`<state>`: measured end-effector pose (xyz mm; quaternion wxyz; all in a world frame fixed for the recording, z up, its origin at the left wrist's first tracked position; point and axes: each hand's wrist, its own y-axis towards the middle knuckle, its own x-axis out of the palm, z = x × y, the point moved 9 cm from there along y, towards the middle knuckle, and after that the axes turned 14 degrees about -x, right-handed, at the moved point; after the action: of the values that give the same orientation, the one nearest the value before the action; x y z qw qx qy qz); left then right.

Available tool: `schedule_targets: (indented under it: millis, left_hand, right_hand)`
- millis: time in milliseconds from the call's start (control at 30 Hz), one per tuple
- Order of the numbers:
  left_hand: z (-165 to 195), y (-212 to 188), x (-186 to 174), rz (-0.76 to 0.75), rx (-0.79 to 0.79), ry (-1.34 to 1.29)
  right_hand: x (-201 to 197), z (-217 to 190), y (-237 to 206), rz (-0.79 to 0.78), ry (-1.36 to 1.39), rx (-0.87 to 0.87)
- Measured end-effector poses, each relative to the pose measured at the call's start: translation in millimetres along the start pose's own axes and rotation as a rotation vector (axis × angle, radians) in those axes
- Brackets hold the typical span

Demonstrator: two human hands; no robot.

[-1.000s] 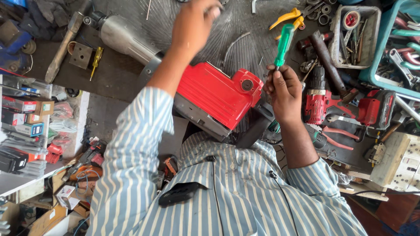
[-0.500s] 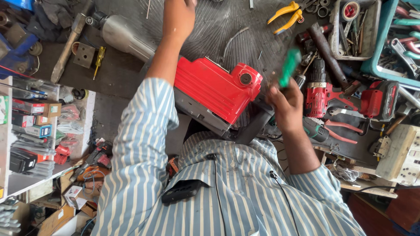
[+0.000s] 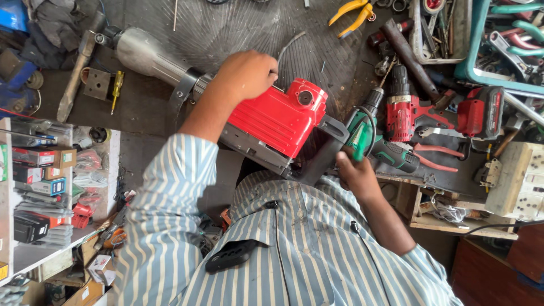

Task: The person assembles a red electrical motor on a workbench. They place a red motor housing onto the motor shaft, then use a cordless drill to tighten screws. They also use a green-handled screwdriver to tighten additional screws on the motor housing.

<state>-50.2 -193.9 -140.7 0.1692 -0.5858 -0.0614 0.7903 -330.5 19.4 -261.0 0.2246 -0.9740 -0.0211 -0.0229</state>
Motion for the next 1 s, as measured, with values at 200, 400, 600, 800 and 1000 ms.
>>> schedule_targets:
  millis: [200,400,600,800,1000]
  left_hand:
    - [6.8,43.1,23.8,-0.171,0.152,0.101]
    - [0.1,60.4,26.8,-0.148,0.323,0.060]
    - [-14.7,63.7,27.3,-0.202,0.519,0.089]
    - [-26.2,70.2,24.1,-0.132,0.754,0.041]
    - [-30.6,54.9,26.5,-0.004,0.939,0.079]
  right_hand:
    - [27.3,-17.6,1.5,0.049,-0.089,-0.022]
    - [38.9,-13.7,-7.7,0.066,-0.138,-0.129]
    - [67.1,5.7,-30.8,-0.002,-0.140,-0.211]
    - [75.6,44.9,-49.4,0.220,-0.045,0.018]
    - [95.1,34.2,-55.9,0.486,-0.027,-0.142]
